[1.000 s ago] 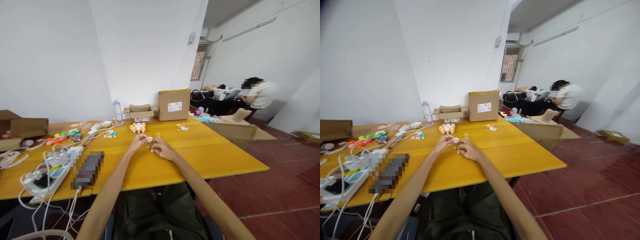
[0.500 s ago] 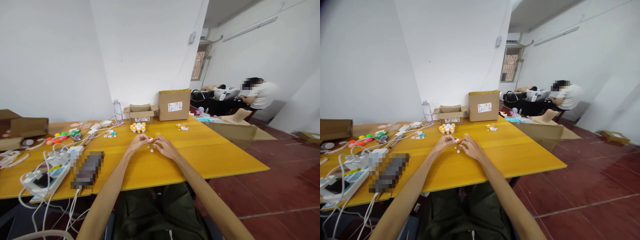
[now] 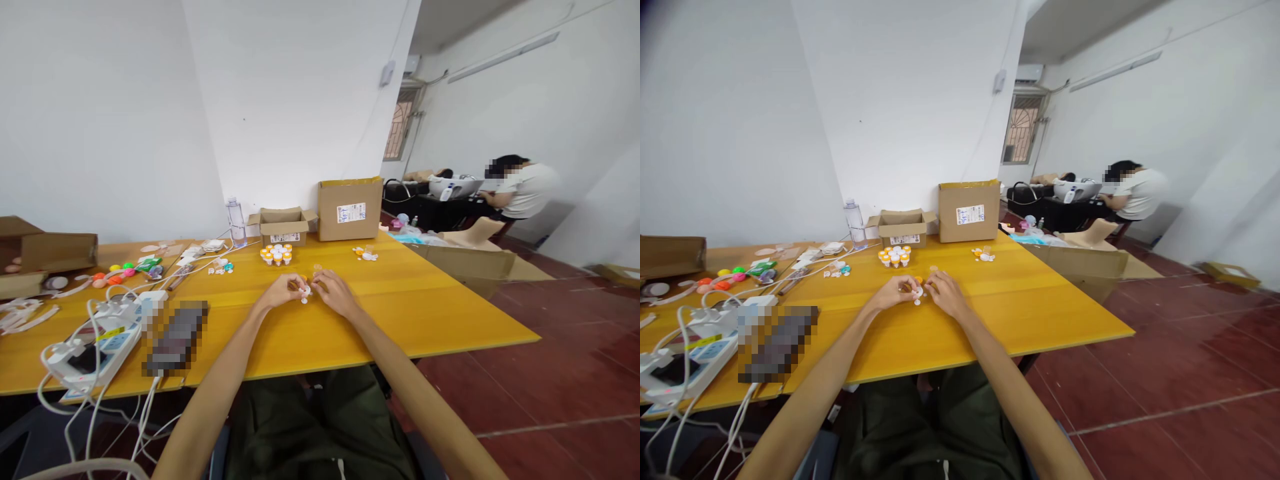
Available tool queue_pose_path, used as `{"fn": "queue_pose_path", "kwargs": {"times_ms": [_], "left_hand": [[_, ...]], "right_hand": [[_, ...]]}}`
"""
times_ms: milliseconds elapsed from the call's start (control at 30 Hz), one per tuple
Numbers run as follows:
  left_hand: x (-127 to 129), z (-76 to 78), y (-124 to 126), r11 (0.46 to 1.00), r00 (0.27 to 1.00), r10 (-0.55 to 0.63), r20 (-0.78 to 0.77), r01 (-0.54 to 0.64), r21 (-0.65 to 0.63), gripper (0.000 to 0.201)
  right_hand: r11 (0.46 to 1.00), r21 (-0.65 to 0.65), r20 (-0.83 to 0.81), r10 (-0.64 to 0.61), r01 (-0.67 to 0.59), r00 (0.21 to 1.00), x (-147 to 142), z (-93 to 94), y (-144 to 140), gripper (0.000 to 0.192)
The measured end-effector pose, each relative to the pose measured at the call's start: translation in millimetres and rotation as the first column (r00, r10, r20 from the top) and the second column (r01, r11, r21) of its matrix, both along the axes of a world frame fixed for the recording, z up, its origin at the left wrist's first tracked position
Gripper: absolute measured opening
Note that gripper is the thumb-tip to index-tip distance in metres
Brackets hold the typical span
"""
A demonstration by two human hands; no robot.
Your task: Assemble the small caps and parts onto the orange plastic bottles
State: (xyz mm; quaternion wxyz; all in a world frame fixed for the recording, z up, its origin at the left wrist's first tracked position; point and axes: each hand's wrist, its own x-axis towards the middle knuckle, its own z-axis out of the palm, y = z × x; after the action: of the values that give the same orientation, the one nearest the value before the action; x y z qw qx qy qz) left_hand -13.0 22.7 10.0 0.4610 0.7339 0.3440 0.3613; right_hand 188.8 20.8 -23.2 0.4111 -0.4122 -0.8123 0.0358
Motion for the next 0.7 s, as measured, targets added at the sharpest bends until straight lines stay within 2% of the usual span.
{"fn": "queue_pose_path", "kwargs": {"times_ms": [300, 700], "left_hand": [[-1.4, -1.7, 0.5, 0.995, 0.987, -0.027, -0.158, 0.042, 0.089, 0.025], [-2.7, -4.9, 1.0, 0.981, 0.969, -0.024, -0.245, 0.071, 0.183, 0.016]], "right_hand": [[1.000, -0.009, 0.051, -0.006, 0.007, 0.999, 0.7, -2.6, 1.7, 0.014], [1.000, 0.002, 0.075, -0.015, 0.015, 0.997, 0.9, -3.3, 1.0, 0.013]]}}
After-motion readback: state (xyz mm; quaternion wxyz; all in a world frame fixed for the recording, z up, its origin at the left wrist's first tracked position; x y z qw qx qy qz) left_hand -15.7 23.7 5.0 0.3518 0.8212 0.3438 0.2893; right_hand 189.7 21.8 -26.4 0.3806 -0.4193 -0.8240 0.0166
